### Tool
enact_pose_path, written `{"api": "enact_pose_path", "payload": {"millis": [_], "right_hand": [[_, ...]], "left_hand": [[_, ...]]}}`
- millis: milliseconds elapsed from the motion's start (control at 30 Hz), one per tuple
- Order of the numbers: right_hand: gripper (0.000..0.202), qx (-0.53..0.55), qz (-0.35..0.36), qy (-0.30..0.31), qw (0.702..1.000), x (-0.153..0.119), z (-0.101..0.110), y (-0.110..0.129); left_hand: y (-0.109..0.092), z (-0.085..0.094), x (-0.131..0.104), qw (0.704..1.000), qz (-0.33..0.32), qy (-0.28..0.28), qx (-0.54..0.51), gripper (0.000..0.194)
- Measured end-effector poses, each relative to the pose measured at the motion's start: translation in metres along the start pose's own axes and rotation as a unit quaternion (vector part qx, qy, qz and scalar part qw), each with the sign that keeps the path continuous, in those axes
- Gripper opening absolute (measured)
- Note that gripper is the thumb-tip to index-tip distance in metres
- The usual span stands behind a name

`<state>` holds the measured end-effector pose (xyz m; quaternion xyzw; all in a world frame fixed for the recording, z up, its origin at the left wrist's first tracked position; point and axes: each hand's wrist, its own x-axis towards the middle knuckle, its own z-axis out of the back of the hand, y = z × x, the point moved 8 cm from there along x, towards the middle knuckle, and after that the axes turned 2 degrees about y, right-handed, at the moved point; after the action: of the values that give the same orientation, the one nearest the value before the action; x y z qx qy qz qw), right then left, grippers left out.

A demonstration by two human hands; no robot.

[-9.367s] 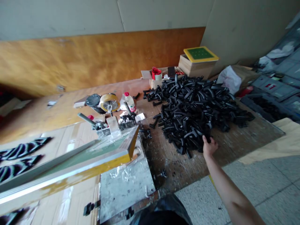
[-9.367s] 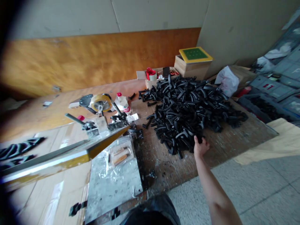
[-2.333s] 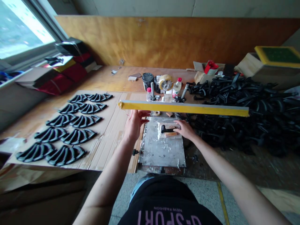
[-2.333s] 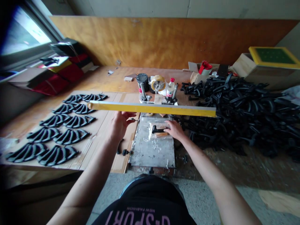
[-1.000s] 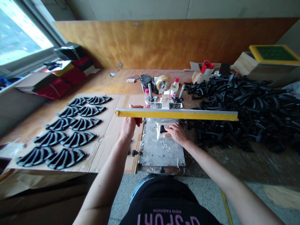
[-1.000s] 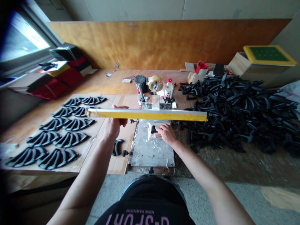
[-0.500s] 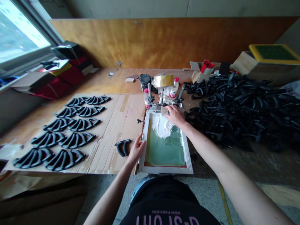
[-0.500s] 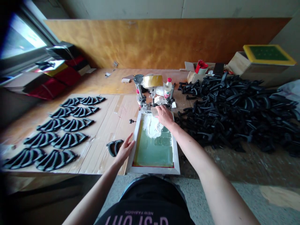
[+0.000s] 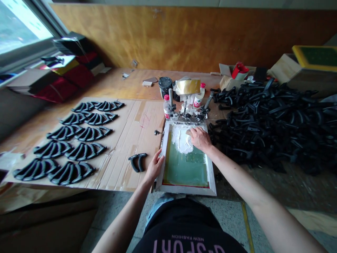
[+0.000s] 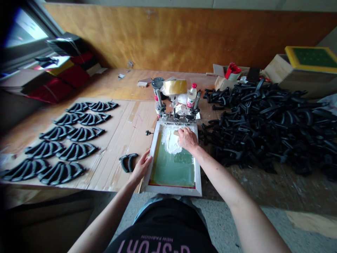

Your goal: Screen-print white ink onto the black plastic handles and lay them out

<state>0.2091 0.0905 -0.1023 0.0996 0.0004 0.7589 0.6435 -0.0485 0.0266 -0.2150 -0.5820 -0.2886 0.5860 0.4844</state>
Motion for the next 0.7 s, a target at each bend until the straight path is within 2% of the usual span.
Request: {"api": "enact_pose_path", "payload": {"millis": [100, 233, 300, 367, 433, 533, 600, 700], "right_hand": [[0.017, 0.009, 0.027, 0.013, 1.000, -0.006, -0.005, 0.013], [0.019, 0.051, 0.154, 0.035, 0.986, -0.032, -0.003, 0.039], [0.020, 0.083, 0.219, 0.046, 0.971, -0.046, 0.005, 0.044], [0.021, 0.116, 0.254, 0.066, 0.958, -0.049, 0.012, 0.042], [0.017, 0.142, 0.239, 0.073, 0.958, -0.042, 0.015, 0.035], [0.018, 0.146, 0.178, 0.017, 0.973, -0.030, 0.016, 0.024], [0.022, 0.141, 0.184, -0.017, 0.973, -0.035, 0.014, 0.026], [0.022, 0.157, 0.225, -0.002, 0.962, -0.049, 0.010, 0.034]], "left_hand": [[-0.001, -0.001, 0.000, 1.000, 0.003, 0.002, -0.006, 0.077], [-0.002, -0.001, -0.001, 1.000, 0.011, 0.003, -0.022, 0.079], [-0.003, -0.002, -0.002, 1.000, 0.011, 0.003, -0.022, 0.079], [-0.006, -0.003, -0.003, 1.000, 0.011, 0.003, -0.023, 0.078], [-0.009, -0.002, -0.006, 1.000, 0.014, -0.001, -0.027, 0.078], [-0.015, -0.002, -0.009, 0.999, 0.016, -0.006, -0.042, 0.078], [-0.018, -0.003, -0.011, 0.998, 0.017, 0.001, -0.059, 0.078], [-0.022, -0.004, -0.014, 0.998, 0.020, 0.010, -0.067, 0.077]]}}
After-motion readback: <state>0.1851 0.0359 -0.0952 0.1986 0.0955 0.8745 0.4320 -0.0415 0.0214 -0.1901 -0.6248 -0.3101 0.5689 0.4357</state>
